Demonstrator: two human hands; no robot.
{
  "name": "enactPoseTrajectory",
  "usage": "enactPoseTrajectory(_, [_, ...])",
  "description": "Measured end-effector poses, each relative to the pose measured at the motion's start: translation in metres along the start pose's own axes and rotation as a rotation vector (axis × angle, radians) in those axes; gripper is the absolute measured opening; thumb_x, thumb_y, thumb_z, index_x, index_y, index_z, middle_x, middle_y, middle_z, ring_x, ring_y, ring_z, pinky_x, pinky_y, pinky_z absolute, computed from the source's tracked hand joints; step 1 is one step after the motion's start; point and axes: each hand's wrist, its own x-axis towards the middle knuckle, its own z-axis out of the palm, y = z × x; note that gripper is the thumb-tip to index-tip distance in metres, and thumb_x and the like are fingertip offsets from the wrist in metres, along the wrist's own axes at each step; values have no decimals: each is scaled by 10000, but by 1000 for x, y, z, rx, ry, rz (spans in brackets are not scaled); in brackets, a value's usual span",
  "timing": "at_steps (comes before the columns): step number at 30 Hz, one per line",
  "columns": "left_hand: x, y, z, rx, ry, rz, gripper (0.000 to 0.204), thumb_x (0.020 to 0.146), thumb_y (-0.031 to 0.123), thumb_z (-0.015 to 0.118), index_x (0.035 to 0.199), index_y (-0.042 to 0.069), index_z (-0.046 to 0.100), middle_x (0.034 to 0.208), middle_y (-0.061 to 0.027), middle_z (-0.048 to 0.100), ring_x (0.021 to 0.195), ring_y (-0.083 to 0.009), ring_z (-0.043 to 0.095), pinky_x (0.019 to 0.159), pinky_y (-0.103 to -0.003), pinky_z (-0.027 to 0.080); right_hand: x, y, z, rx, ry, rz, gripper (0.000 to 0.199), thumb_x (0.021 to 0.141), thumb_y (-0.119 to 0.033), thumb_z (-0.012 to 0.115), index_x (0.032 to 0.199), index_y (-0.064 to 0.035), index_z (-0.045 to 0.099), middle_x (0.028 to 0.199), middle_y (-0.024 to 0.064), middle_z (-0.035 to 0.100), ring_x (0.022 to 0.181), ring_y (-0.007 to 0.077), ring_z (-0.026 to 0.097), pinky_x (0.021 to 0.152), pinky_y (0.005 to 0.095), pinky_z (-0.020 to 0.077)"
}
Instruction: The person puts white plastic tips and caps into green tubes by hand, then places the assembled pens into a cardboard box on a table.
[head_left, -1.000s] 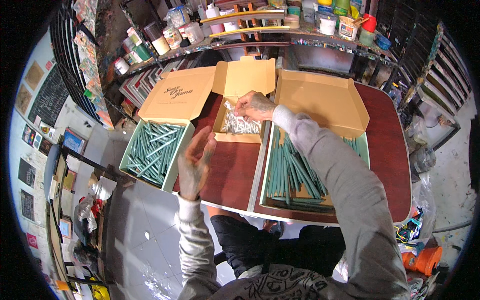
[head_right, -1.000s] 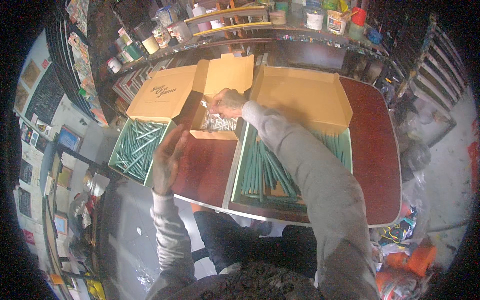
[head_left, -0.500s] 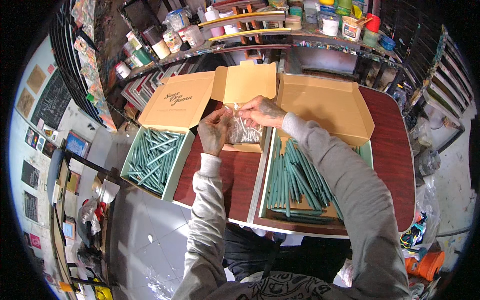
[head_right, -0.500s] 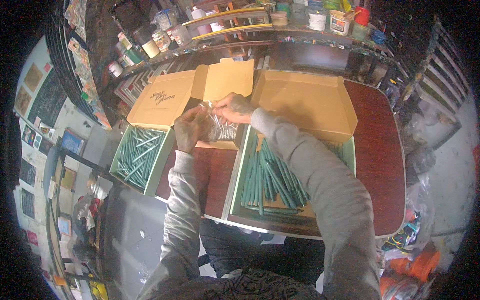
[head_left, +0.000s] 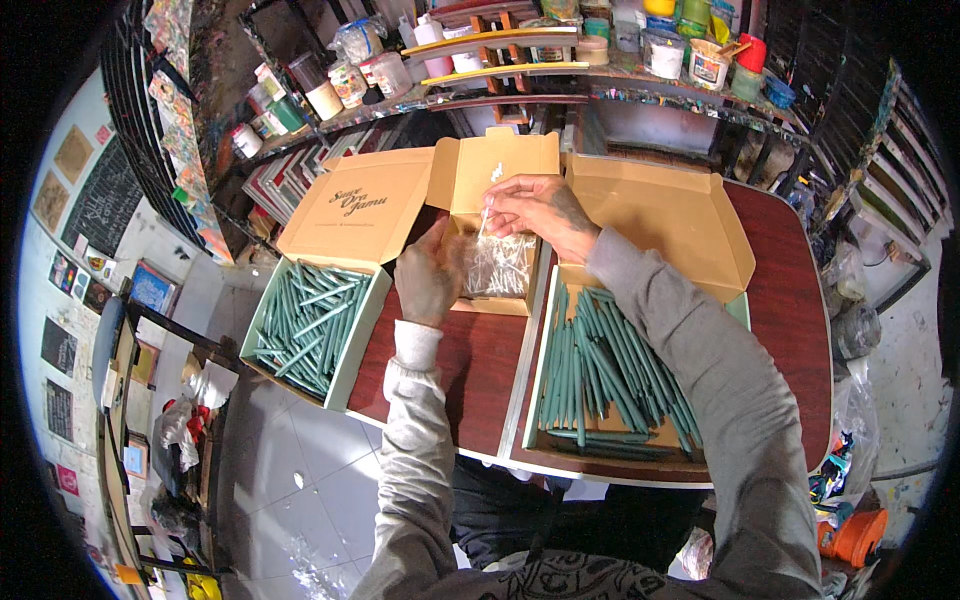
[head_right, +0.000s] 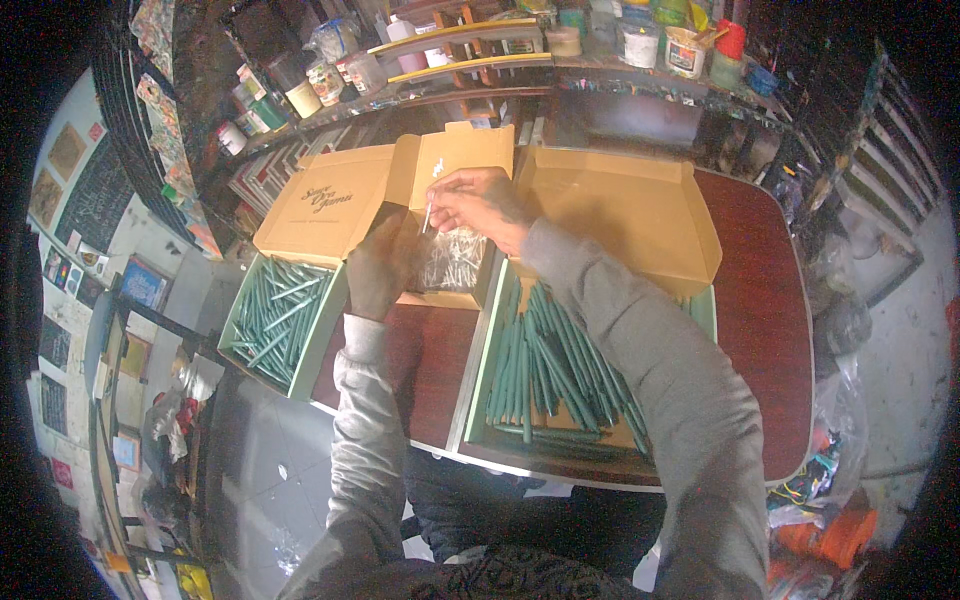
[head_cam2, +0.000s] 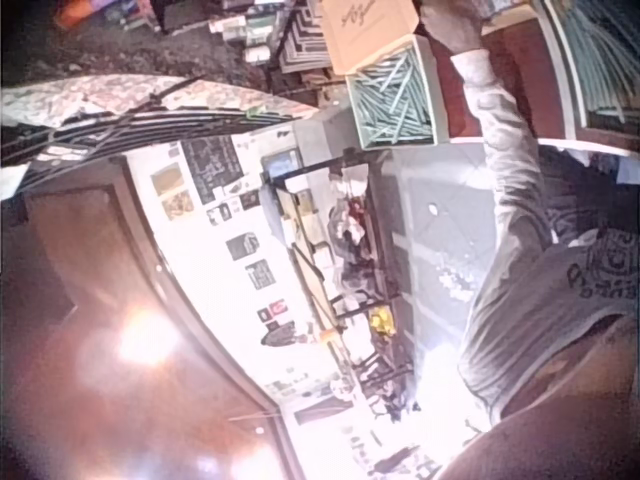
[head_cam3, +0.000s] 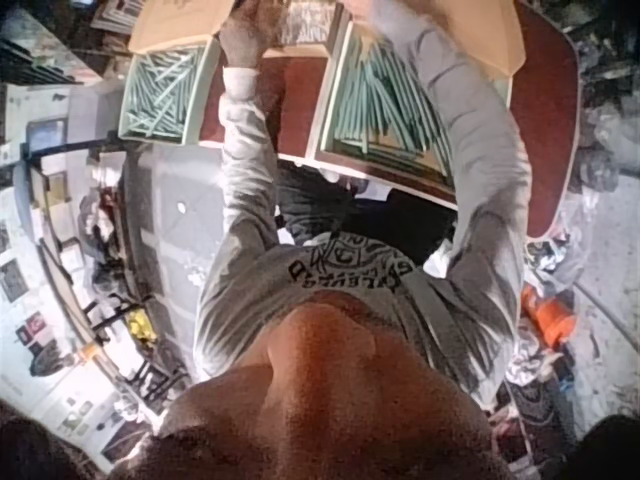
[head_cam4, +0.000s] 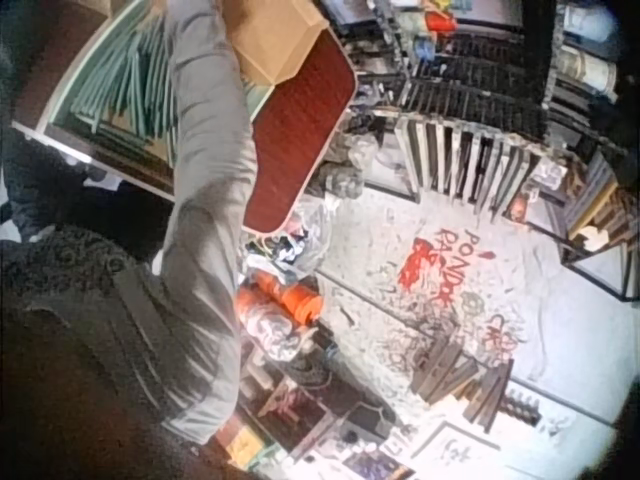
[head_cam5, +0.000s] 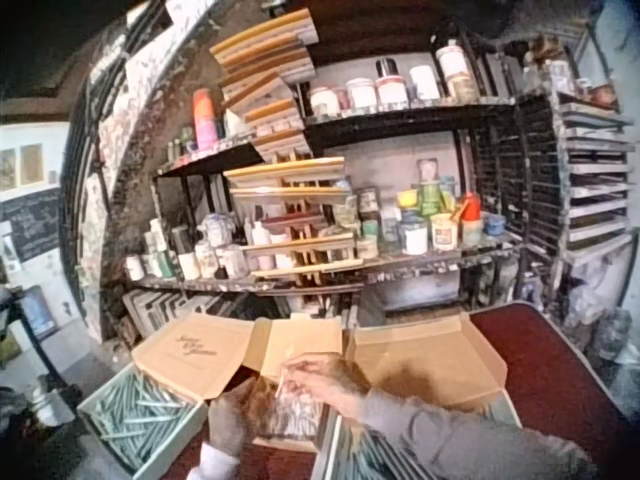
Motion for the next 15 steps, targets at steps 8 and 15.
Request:
enactPoseTrajectory(8, [-3,84,-19,-363,-219,-145,291,968,279,690,981,1,772,660,0,684,545,-34,510,476,-242,399,-44,-30,9,-31,-40,-194,163,959,-105,657,998,54,668,862,109,714,750,162,688,629,289,555])
enactPoseTrajectory(15, [-19,140,-45,-706,-385,-207,281,995,230,652,941,-23,759,682,-35,700,524,-22,492,472,-196,362,-95,-61,9,-140,77,-273,164,958,-133,669,925,27,685,775,42,660,667,84,590,578,245,477])
